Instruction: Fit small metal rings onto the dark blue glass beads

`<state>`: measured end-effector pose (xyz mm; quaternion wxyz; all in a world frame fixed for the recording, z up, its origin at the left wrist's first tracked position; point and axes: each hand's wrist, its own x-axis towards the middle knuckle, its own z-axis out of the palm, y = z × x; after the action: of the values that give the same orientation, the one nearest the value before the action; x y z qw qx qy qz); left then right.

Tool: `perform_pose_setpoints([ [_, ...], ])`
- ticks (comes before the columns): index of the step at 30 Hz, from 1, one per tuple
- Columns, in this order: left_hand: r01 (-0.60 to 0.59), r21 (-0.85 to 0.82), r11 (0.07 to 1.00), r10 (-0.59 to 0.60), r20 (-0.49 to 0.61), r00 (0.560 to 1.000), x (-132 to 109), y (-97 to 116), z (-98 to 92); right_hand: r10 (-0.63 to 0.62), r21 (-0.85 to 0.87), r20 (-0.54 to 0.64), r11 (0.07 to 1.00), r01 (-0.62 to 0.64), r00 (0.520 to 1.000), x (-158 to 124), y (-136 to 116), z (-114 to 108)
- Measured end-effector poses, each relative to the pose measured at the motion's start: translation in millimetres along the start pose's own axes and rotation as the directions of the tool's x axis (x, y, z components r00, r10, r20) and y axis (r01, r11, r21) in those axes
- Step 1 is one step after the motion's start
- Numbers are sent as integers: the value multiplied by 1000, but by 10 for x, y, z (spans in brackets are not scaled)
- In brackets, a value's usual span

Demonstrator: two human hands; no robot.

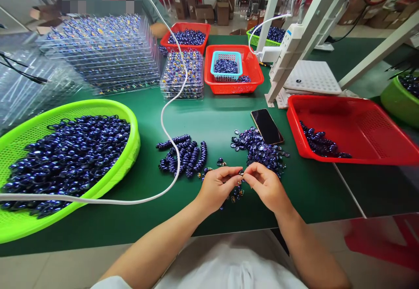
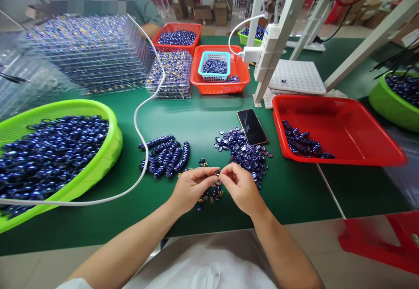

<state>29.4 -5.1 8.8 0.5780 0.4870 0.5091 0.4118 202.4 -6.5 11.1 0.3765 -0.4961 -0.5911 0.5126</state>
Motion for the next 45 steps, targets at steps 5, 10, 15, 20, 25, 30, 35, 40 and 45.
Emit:
perform_pose_setpoints([
  [5, -32, -4, 999, 32, 23, 999, -3, -30, -11, 115, 195, 42, 973, -121, 992, 37, 90, -25],
  [10, -37, -1, 999, 37, 39, 999, -3, -44, -5, 148, 287, 93, 943, -169, 985, 50, 135, -31],
  [15, 24, -16, 1000, -22, 83, 996, -10, 74, -16, 92, 193, 61, 976, -102, 994, 13, 64, -9],
  [20, 59, -135, 989, -47, 94, 994, 20, 90, -69, -205, -74, 7, 976, 205, 979, -43, -6, 6],
  [25, 163, -283, 945, -141, 96, 985, 62, 0, -100, -568, -314, 183, 739, 596, 802, -47, 32, 5],
  [30, 248, -367, 897, -208, 146, 967, 83, -10, -110, -615, -518, 240, 573, 635, 751, -37, 86, 9],
  [35, 328, -396, 858, -270, 197, 943, 101, -4, -129, -637, -573, 264, 500, 650, 724, -40, 73, 0],
  [40, 350, -405, 845, -268, 246, 932, 110, 21, -147, -640, -548, 257, 521, 655, 724, -37, 46, 2],
  [45, 247, -352, 903, -175, 224, 959, 95, 48, -142, -626, -428, 147, 658, 620, 766, -41, 16, 17],
])
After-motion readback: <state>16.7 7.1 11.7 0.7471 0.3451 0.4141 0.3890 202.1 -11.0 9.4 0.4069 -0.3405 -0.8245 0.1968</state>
